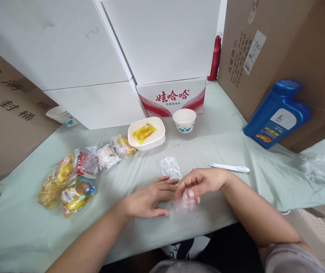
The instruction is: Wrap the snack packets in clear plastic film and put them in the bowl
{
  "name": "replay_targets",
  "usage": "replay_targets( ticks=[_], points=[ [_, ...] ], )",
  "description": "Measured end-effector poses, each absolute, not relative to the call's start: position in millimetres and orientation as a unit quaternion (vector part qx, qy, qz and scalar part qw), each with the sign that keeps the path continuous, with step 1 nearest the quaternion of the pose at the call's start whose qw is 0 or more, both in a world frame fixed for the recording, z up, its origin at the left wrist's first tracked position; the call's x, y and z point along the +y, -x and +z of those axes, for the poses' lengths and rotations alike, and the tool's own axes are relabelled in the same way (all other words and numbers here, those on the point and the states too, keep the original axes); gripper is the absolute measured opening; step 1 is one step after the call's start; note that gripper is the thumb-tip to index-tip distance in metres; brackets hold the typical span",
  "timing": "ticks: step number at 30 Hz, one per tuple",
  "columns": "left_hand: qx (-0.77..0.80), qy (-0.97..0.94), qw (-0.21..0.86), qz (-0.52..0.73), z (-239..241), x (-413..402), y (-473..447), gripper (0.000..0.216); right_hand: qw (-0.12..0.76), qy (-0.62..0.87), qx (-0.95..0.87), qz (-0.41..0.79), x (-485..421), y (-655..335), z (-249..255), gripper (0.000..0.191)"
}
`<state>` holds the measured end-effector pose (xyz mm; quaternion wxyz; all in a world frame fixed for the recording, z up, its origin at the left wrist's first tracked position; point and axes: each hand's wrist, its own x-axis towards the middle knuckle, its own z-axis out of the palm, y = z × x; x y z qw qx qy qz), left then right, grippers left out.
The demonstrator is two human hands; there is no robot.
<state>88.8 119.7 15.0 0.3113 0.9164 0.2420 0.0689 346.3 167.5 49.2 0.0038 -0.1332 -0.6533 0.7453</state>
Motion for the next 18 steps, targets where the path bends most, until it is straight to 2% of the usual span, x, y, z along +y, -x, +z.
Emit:
replay_targets(
  ticks=[2, 5, 9, 18],
  points=[
    [0.229, -0.911, 0.335, 0.071, 15.4, 121.2, -88.6, 0.042, 0.082, 0.156, -0.593, 0.786, 171.3, -341.7, 40.8, 0.070],
    [0.215, -0.907, 0.354, 0.081, 16.4, 124.2, -88.8, 0.048, 0.157, 0.245, -0.532, 0.795, 175.7, -334.3, 31.5, 0.064],
    [0.239, -0.900, 0.350, 0.098, 14.7, 127.8, -88.2, 0.051, 0.185, 0.323, -0.497, 0.784, 177.2, -326.5, 28.2, 0.062],
    [0.239, -0.905, 0.338, 0.101, 10.0, 127.9, -86.4, 0.052, 0.178, 0.333, -0.520, 0.766, 177.9, -319.3, 18.7, 0.069]
  ],
)
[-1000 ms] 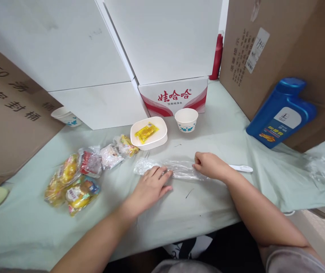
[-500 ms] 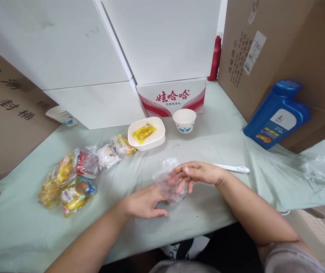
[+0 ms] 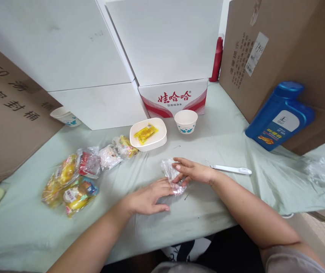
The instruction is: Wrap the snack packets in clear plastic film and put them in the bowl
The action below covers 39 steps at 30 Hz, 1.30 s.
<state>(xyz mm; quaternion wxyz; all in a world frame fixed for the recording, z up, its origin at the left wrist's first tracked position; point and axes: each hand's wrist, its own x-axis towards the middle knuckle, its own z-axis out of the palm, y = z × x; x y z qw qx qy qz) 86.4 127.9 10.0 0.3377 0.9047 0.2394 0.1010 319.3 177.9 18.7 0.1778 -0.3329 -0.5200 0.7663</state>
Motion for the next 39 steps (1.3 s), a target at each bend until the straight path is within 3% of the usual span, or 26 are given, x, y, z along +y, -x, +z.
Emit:
replay_targets(
  ticks=[9, 16, 23, 25, 29, 33, 39],
  points=[
    [0.262, -0.894, 0.330, 0.151, 18.6, 125.8, -77.5, 0.029, 0.184, 0.294, -0.617, 0.706, 175.8, -320.8, 18.1, 0.051],
    [0.298, -0.892, 0.297, 0.164, 25.8, 131.4, -67.9, 0.018, 0.208, 0.258, -0.753, 0.569, 166.9, -316.3, 20.2, 0.041],
    [0.317, -0.881, 0.298, 0.184, 24.9, 132.7, -60.3, 0.014, 0.184, 0.170, -0.888, 0.387, 159.1, -307.6, 16.4, 0.054],
    [0.346, -0.872, 0.260, 0.228, 26.3, 131.6, -57.3, 0.009, 0.151, 0.171, -0.909, 0.348, 158.5, -306.0, 13.5, 0.056],
    [0.373, -0.864, 0.138, 0.310, 25.2, 132.2, -57.8, 0.020, 0.099, 0.172, -0.938, 0.285, 156.2, -303.4, 10.0, 0.051],
    [0.371, -0.897, 0.115, 0.212, 9.9, 141.6, -63.7, 0.033, 0.095, 0.172, -0.949, 0.246, 153.1, -301.8, 7.8, 0.048],
    [0.465, -0.864, 0.077, 0.175, -8.5, 150.8, -63.9, 0.022, 0.130, 0.187, -0.961, 0.157, 151.4, -299.2, 4.8, 0.032]
  ],
)
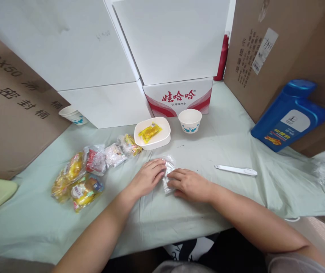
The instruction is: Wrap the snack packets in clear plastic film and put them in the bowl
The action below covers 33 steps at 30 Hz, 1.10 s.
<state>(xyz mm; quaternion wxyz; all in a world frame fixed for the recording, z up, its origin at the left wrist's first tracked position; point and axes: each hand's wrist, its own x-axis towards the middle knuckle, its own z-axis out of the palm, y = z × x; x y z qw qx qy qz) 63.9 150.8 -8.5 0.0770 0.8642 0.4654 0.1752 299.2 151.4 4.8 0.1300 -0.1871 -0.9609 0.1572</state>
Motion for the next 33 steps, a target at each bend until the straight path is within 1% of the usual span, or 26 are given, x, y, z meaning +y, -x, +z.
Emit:
replay_targets(
  ticks=[3, 7, 9, 12, 14, 16, 18, 20, 22, 25, 27, 30, 33],
  points=[
    [0.458, -0.866, 0.074, 0.185, -9.6, 150.0, -63.5, 0.021, 0.130, 0.190, -0.966, 0.116, 150.7, -297.0, 6.8, 0.018],
    [0.416, -0.885, 0.091, 0.190, -7.1, 146.4, -67.3, 0.022, 0.120, 0.161, -0.973, 0.113, 145.2, -297.8, 15.6, 0.021],
    [0.369, -0.902, 0.120, 0.190, -4.6, 143.2, -71.2, 0.017, 0.121, 0.140, -0.972, 0.146, 141.6, -300.3, 21.3, 0.019],
    [0.335, -0.910, 0.146, 0.195, -1.4, 138.7, -76.8, 0.012, 0.132, 0.150, -0.950, 0.240, 140.2, -304.4, 26.4, 0.017],
    [0.333, -0.909, 0.160, 0.191, -0.2, 137.9, -78.3, 0.018, 0.148, 0.209, -0.921, 0.292, 143.9, -305.6, 25.2, 0.018],
    [0.330, -0.907, 0.186, 0.185, 0.3, 139.5, -77.5, 0.022, 0.172, 0.294, -0.889, 0.305, 151.0, -304.7, 20.3, 0.018],
    [0.327, -0.901, 0.214, 0.189, 0.7, 142.4, -74.9, 0.021, 0.194, 0.365, -0.864, 0.288, 159.2, -301.7, 13.5, 0.018],
    [0.324, -0.895, 0.235, 0.195, 1.6, 144.9, -72.0, 0.020, 0.195, 0.412, -0.852, 0.258, 165.8, -297.1, 7.5, 0.018],
    [0.316, -0.892, 0.249, 0.205, 3.4, 145.6, -69.5, 0.020, 0.168, 0.442, -0.853, 0.223, 169.0, -291.8, 3.6, 0.019],
    [0.312, -0.891, 0.249, 0.217, 8.5, 141.6, -68.5, 0.021, 0.101, 0.466, -0.865, 0.158, 167.8, -284.9, 1.4, 0.021],
    [0.337, -0.884, 0.221, 0.237, 12.6, 136.7, -70.6, 0.020, 0.067, 0.474, -0.870, 0.117, 165.0, -281.5, 0.9, 0.024],
    [0.378, -0.871, 0.137, 0.281, 15.0, 131.0, -78.1, 0.015, 0.049, 0.475, -0.875, 0.079, 161.1, -278.0, -0.2, 0.026],
    [0.354, -0.893, 0.096, 0.259, 8.7, 131.2, -86.7, 0.012, 0.049, 0.466, -0.881, 0.069, 160.0, -276.8, -2.2, 0.027]
  ],
)
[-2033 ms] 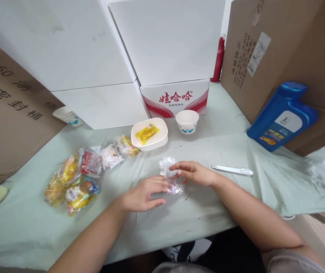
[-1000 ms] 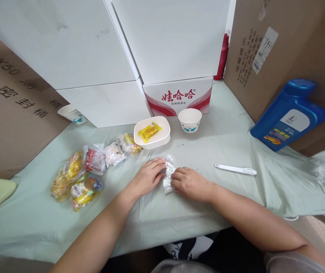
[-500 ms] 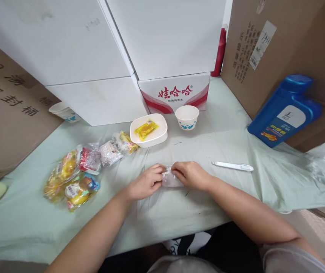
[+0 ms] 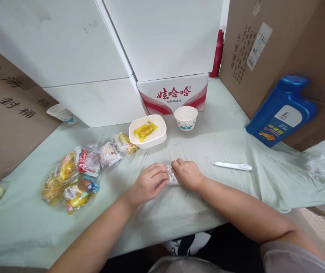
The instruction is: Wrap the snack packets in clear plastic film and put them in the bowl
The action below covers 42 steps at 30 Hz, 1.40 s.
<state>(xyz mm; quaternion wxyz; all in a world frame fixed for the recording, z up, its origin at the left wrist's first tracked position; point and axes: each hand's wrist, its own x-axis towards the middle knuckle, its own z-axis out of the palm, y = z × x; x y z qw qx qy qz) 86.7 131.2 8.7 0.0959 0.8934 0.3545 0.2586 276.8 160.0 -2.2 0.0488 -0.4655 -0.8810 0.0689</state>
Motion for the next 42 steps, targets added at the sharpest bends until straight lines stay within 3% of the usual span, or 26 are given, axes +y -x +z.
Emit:
replay_targets(
  ticks=[5, 8, 11, 15, 18, 22, 25, 28, 30, 31, 36, 39, 42],
  points=[
    [0.380, -0.899, 0.116, 0.185, -7.1, 136.8, -89.4, 0.007, 0.085, 0.502, -0.859, 0.053, 170.2, -289.5, -7.0, 0.022],
    [0.392, -0.895, 0.115, 0.180, -9.1, 136.7, -88.1, 0.012, 0.184, 0.509, -0.840, 0.032, 177.0, -303.0, -6.8, 0.015],
    [0.401, -0.894, 0.107, 0.169, -7.2, 135.6, -88.3, 0.018, 0.271, 0.364, -0.886, 0.094, 175.4, -308.0, -2.9, 0.014],
    [0.418, -0.886, 0.100, 0.174, -5.1, 138.0, -82.9, 0.025, 0.232, 0.234, -0.920, 0.214, 166.0, -301.6, 0.6, 0.021],
    [0.449, -0.868, 0.104, 0.185, -4.2, 143.0, -72.1, 0.023, 0.199, 0.239, -0.928, 0.208, 159.5, -298.6, -2.3, 0.012],
    [0.455, -0.862, 0.118, 0.191, -2.7, 147.5, -60.7, 0.019, 0.172, 0.248, -0.937, 0.178, 167.5, -305.8, 0.6, 0.021],
    [0.450, -0.866, 0.120, 0.182, -1.5, 146.6, -60.7, 0.020, 0.221, 0.296, -0.919, 0.140, 207.5, -318.0, 27.3, 0.023],
    [0.450, -0.866, 0.118, 0.181, -1.0, 144.3, -63.9, 0.020, 0.285, 0.463, -0.838, 0.042, 273.8, -325.3, 70.5, 0.023],
    [0.452, -0.866, 0.113, 0.182, -1.1, 143.4, -65.2, 0.019, 0.194, 0.570, -0.798, 0.029, 318.6, -322.4, 94.1, 0.028],
    [0.453, -0.866, 0.112, 0.181, -1.1, 143.2, -65.5, 0.019, 0.107, 0.606, -0.787, 0.050, 337.6, -318.6, 101.2, 0.031],
    [0.455, -0.861, 0.129, 0.187, -1.1, 143.2, -65.5, 0.021, -0.105, 0.602, -0.773, 0.170, 382.9, -291.5, 92.2, 0.027],
    [0.450, -0.863, 0.135, 0.186, -3.4, 144.4, -65.7, 0.022, -0.179, 0.594, -0.758, 0.203, 386.7, -280.0, 81.0, 0.032],
    [0.465, -0.848, 0.119, 0.225, -5.7, 148.2, -62.0, 0.016, -0.187, 0.594, -0.761, 0.180, 387.4, -274.0, 85.0, 0.027]
  ],
)
